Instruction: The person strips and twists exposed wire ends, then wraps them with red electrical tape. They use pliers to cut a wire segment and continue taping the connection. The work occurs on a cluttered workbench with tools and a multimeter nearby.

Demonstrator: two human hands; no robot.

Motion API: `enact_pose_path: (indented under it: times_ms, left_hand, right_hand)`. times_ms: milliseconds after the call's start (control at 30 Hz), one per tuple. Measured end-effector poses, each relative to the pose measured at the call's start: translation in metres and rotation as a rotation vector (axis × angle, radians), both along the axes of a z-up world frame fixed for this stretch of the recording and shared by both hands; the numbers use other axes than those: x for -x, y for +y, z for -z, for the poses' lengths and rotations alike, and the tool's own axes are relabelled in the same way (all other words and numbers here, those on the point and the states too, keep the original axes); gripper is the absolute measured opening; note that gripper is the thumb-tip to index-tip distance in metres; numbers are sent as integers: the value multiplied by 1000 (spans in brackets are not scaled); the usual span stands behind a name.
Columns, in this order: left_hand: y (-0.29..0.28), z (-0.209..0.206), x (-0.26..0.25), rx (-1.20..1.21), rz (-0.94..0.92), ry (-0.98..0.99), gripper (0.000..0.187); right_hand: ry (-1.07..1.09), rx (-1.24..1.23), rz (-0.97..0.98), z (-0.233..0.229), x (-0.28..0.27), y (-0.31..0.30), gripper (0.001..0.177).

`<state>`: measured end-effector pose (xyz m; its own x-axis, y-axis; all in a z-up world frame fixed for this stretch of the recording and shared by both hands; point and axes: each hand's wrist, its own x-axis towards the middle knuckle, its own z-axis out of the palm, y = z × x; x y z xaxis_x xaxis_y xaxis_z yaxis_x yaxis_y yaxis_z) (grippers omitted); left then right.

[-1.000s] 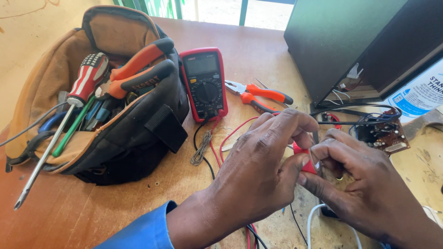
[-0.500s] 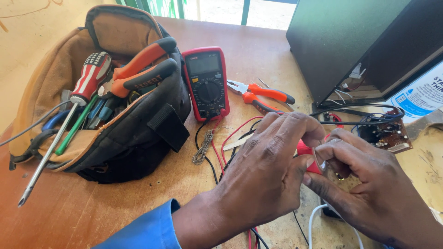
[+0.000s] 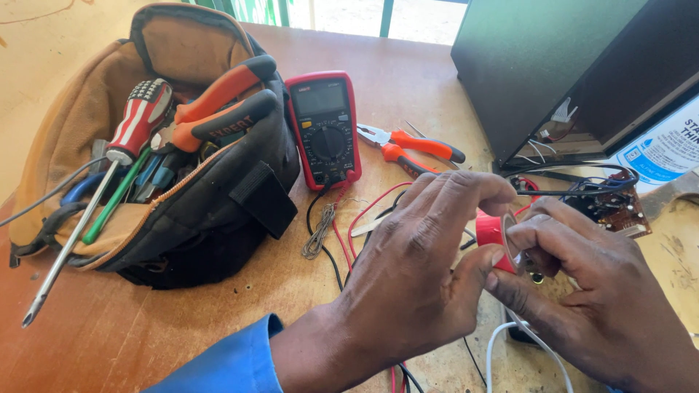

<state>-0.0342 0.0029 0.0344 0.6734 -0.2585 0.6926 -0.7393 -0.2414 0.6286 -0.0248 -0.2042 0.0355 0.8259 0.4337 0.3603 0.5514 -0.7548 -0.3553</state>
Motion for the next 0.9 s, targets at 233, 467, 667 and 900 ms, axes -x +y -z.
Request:
enact_pose_path:
  times_ms: [233,467,667,900]
  left_hand:
    - [2,-1,-2,-51,-48,-53,31]
    - [3,-1,-5,-74,-37,-88,33]
    - [7,-5,-1,-64,20,-22,29]
    - [3,-5,3,-11,28,73,27]
  right_hand:
    - [-66,33,-33,-5,1,0,23]
    - [-53,62,-77,-7,0,-2,25]
    - [-36,39,-47,-4,7,4,25]
    - [-148,-108,-28,-7,15,12,26]
